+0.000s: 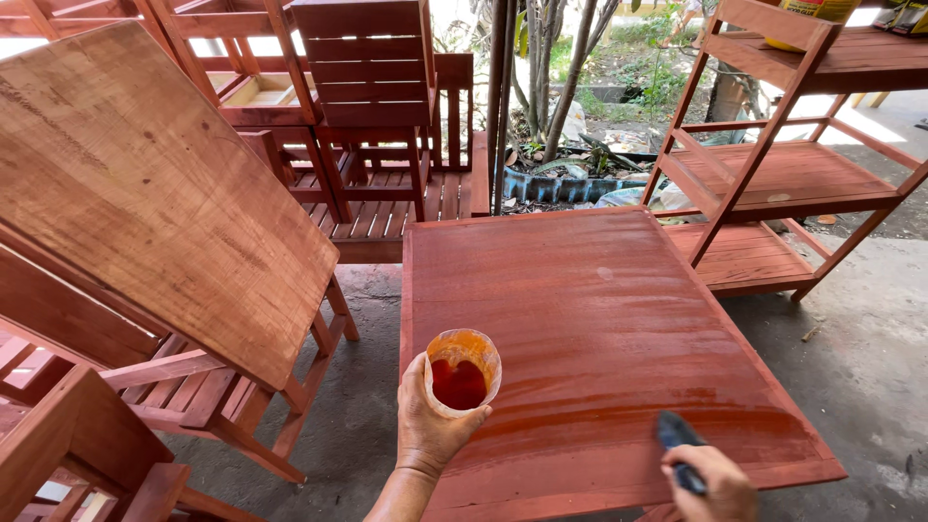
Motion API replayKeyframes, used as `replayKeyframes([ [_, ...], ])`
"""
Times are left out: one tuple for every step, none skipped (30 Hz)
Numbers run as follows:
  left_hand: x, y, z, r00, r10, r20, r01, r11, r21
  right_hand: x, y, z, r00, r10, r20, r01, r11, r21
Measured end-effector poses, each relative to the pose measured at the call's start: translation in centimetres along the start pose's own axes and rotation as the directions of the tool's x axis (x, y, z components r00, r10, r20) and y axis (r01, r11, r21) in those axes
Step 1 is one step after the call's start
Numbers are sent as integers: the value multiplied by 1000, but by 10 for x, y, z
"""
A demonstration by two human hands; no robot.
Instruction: The person holds a cup of red wood stain in one hand and a cloth applicator in the other, dipping the cloth into the stain and wiping it across the tabletop of a wooden table, working the stain over the surface and edges. The table stands among other red-stained wooden furniture in a covered workshop area.
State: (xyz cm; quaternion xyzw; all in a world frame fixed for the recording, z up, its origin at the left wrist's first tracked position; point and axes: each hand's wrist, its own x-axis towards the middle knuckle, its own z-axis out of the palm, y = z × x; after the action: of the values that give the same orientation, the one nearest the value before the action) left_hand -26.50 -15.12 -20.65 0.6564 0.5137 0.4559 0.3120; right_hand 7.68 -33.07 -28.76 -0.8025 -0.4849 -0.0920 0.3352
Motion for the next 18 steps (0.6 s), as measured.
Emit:
replayKeyframes([
  [-2,-3,-4,1000,18,-9,-18,1000,-10,-7,-21,6,999,-44,7,43,998,36],
  [-1,-6,-9,1000,3,-8,-3,1000,-3,-14,-42,11,998,-53,44,50,996,70],
  [-1,-9,-15,1000,-13,-6,13,1000,6,-22,-62,18,995,-64,82,55,993,106],
  [-1,-12,-20,1000,-30,-5,30,999,13,-30,-80,25,990,-110,86,97,985,144],
  [-1,-15,-27,1000,-30,-11,30,999,12,-35,-96,33,984,-159,84,142,973,182],
  [-1,-18,-35,999,-29,-17,30,1000,10,-41,-112,42,978,-185,95,161,963,216],
  [-2,-21,-41,999,-31,-22,31,999,8,-46,-125,50,972,-210,108,178,952,249],
  [-2,-24,-48,999,-33,-29,33,999,10,-51,-137,59,955,-270,121,230,936,267],
  [-1,-27,-55,999,-35,-37,35,999,12,-55,-147,67,935,-329,133,282,916,286],
  [-2,-30,-62,998,-38,-45,39,999,16,-62,-159,76,913,-374,163,310,896,317],
  [-3,-33,-70,998,-36,-56,37,999,32,-70,-170,84,888,-417,191,336,875,348],
  [-3,-36,-77,997,-31,-69,35,998,47,-76,-183,93,867,-442,230,349,868,353],
  [-3,-38,-84,996,-26,-80,31,997,64,-82,-197,102,844,-465,269,361,861,358],
  [-3,-41,-89,996,-41,-81,47,996,75,-89,-209,108,818,-486,308,371,855,362],
  [-4,-43,-94,995,-55,-82,62,994,85,-95,-221,113,805,-495,327,371,850,373],
  [-5,-45,-98,994,-69,-82,77,992,95,-100,-232,116,792,-504,346,371,846,383],
  [-5,-47,-102,993,-71,-90,80,992,101,-103,-243,118,778,-512,364,371,842,391],
  [-7,-48,-105,993,-72,-97,82,991,106,-108,-253,118,764,-530,368,365,825,431],
])
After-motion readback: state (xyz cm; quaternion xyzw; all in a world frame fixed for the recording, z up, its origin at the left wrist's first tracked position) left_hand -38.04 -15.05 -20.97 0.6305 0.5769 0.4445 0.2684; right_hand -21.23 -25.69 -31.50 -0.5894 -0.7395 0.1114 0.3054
